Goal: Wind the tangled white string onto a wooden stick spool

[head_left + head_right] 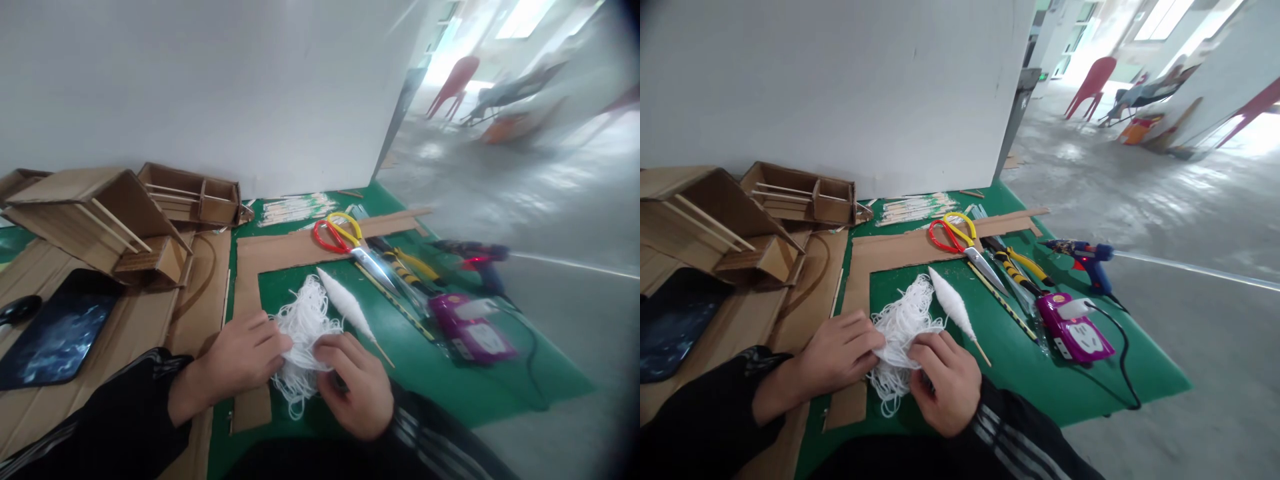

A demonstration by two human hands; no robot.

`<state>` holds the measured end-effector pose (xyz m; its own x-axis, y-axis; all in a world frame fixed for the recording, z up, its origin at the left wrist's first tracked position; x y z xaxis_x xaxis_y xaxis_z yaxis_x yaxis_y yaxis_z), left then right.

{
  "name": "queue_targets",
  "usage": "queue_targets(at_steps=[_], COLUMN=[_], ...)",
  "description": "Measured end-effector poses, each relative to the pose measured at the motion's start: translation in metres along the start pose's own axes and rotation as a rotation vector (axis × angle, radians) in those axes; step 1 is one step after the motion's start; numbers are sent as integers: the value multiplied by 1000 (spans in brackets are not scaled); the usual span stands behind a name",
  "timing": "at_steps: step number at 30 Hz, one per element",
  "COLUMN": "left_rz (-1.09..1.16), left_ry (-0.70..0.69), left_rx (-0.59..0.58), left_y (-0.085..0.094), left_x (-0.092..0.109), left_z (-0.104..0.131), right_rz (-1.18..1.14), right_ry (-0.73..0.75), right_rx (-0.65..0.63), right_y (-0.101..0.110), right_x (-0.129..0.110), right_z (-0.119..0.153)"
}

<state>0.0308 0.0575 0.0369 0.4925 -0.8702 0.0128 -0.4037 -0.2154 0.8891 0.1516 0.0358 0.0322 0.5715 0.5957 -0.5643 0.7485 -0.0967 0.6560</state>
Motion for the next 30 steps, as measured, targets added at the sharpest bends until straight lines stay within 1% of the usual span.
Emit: queue_targets(at_steps=[4,7,11,14,16,19,21,23,27,30], left_rz=[82,87,129,187,212,228,234,242,276,239], left_ry=[38,59,43,33,36,25,4,-9,-9,10], left_rx=[44,76,134,133,140,139,125,114,84,69], left_y=[3,5,7,5,6,8,9,9,6,3], left_x=[0,-1,1,4,5,8,10,10,9,8], left_z=[0,0,1,-1,-1,-2,-3,-3,-3,-2], right_rz=[-39,-86,-127,-206,-250,-261,-258,-268,-312,-357], right_ry=[-40,-43,-35,-47,-87,-224,-316,-376,-430,-447], right_rx=[-57,-36,-24,-42,-27,1,-18,-47,-65,-84], right_y=[-6,-4,-1,-2,0,0,-4,-9,-14,-15], right_x=[1,0,-1,-2,0,9,16,21,27,28], right_z=[3,4,2,-1,-2,-3,-2,-1,0,-1])
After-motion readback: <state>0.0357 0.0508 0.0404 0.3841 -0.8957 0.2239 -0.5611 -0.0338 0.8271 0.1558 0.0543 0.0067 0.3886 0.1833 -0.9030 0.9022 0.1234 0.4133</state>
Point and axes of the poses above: each hand's wrist, its own z-axis away from the middle knuckle, its own y-axis out of the back of the hand, x = y × z, the point moved 9 cm from there along -z, towards the middle knuckle, and after that the axes turned 2 degrees about -z, right-handed, at the moved point
